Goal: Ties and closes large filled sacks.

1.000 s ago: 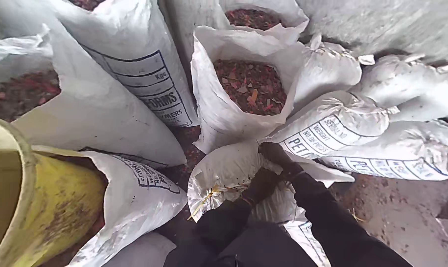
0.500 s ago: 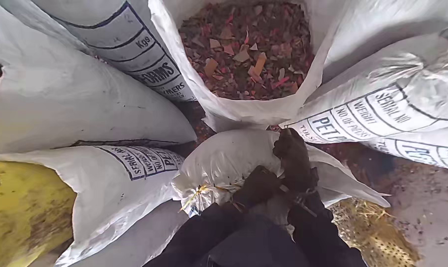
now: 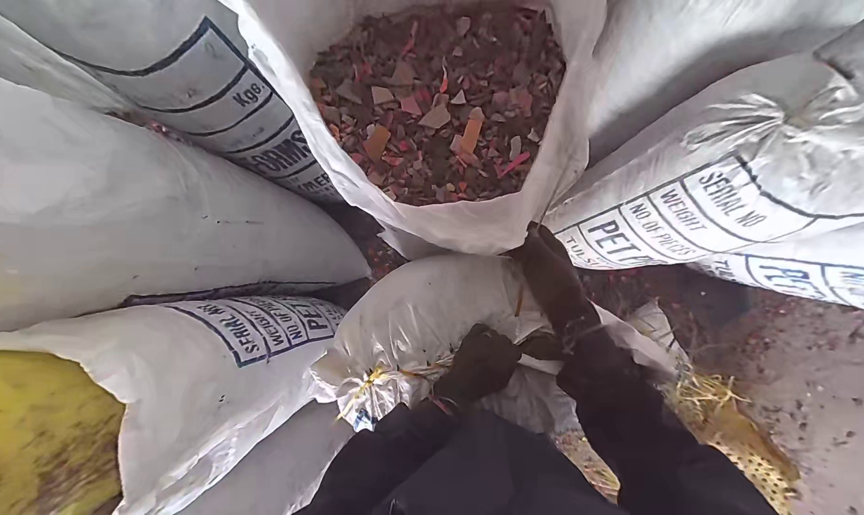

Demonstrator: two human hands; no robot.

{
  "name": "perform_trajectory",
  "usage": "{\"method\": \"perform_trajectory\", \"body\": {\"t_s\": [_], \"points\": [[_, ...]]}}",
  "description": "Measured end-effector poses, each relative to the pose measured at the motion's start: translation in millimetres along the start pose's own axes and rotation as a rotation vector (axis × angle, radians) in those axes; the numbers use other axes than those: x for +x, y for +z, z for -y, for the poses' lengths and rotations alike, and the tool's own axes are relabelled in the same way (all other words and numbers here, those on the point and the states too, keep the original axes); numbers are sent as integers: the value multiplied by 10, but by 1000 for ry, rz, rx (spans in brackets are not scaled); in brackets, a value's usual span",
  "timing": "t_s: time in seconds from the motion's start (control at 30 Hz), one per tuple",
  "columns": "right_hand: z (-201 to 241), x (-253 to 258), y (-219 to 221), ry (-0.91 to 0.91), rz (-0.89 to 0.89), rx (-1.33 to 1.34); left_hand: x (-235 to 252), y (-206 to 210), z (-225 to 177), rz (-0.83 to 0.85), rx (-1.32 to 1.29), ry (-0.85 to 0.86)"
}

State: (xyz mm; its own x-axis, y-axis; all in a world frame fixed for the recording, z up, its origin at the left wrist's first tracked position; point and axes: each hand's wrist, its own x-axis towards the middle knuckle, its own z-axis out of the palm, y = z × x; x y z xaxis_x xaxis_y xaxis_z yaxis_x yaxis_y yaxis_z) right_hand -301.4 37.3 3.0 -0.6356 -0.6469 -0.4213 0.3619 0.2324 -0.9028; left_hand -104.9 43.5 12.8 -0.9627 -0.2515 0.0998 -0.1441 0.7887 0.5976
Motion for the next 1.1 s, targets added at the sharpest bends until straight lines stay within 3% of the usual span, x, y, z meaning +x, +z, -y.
{"method": "perform_trajectory", "body": {"t_s": [0.1, 0.17, 0.2, 0.33, 0.4, 0.47, 0.53, 0.6, 0.7, 0.77, 0.83, 0.9, 1.0, 1.1], "points": [[-38, -228, 29, -108, 117, -211, -67, 104, 69, -160, -44, 67], [17, -406, 81, -157, 163, -268, -55, 74, 61, -100, -49, 59], [19, -488, 100, -169, 156, -261, -43, 26, 38, -20, -52, 28], [78, -743, 137, -187, 41, 72, -52, 113, 86, -125, -7, 72], [265, -934, 171, -185, 55, 269, -24, -7, 26, 89, -40, -25], [498, -1233, 239, -231, 109, 276, 11, -80, 1, 257, -51, -103], [666, -1665, 280, -270, 117, 206, -64, 42, 64, 53, -84, -38], [673, -2212, 255, -258, 27, 143, -107, -11, 36, 56, -105, -32], [180, -3188, 78, -180, -144, 59, -284, -25, -22, 1, -211, -68], [-296, -3663, -76, -187, -225, 214, -389, 50, -79, -91, -268, -117], [-499, -3938, -108, -222, -255, 329, -422, 116, -244, -41, -121, -176], [-534, -4077, -90, -261, -260, 280, -309, 62, -417, 81, 82, -269], [-581, -4158, -208, -264, -293, 266, -193, 113, -494, 82, 185, -293], [-766, -3925, -489, -229, -266, 116, -18, 155, -393, 37, 207, -283]]}}
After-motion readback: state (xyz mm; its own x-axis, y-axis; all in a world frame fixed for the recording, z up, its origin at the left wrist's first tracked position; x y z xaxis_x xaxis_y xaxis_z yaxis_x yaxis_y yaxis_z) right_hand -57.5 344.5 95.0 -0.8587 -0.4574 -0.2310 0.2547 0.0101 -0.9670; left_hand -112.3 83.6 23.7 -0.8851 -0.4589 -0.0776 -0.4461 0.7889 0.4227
